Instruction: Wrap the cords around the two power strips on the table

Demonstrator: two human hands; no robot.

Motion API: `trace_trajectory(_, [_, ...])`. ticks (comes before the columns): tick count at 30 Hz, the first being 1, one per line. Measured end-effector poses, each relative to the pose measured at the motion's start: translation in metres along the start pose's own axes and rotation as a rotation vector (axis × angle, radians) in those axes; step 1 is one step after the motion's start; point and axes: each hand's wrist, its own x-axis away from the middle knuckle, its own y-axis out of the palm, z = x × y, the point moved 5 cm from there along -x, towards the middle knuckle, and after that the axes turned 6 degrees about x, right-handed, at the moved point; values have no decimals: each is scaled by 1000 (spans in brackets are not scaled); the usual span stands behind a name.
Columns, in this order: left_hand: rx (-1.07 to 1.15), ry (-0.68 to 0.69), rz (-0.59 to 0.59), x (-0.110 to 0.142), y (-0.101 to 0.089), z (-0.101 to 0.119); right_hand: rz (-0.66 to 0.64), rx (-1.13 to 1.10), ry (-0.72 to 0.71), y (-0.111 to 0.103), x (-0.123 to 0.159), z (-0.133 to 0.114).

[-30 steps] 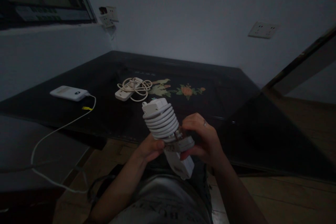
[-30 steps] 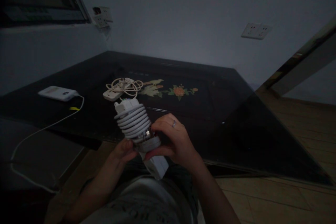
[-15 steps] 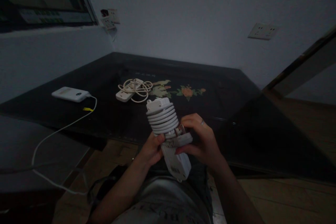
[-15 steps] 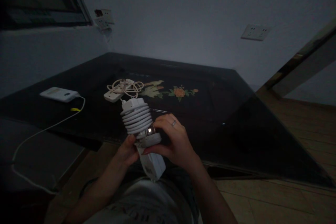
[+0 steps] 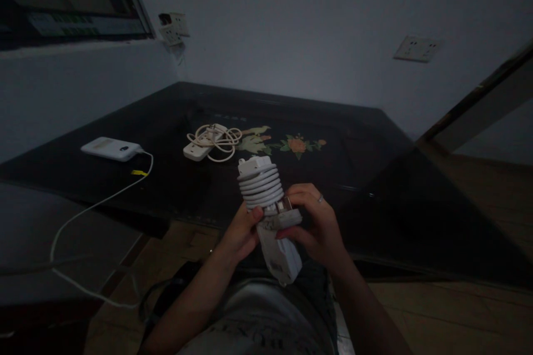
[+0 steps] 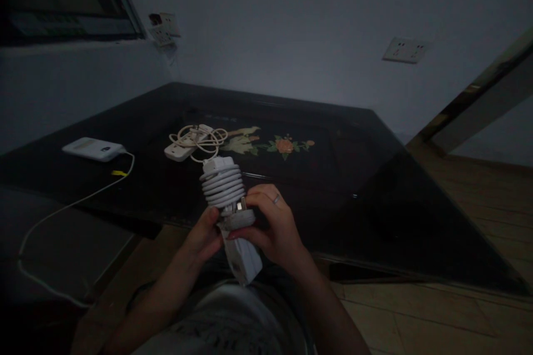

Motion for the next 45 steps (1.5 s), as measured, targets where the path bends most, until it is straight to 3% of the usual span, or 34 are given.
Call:
trace_trajectory(14, [-83,20,-50,2,1,2,25,-38,99,-2,15,3])
trace_trajectory(26, [-48,21,-15,6,6,4,61,-7,127,-3,25,1])
trace_trajectory(35, [-56,26,-82,6,5,-2,207,-105,71,-3,31,-6])
trace_trajectory(45, [-12,-38,-61,6,11,-7,293,-62,39,-2,32,-12])
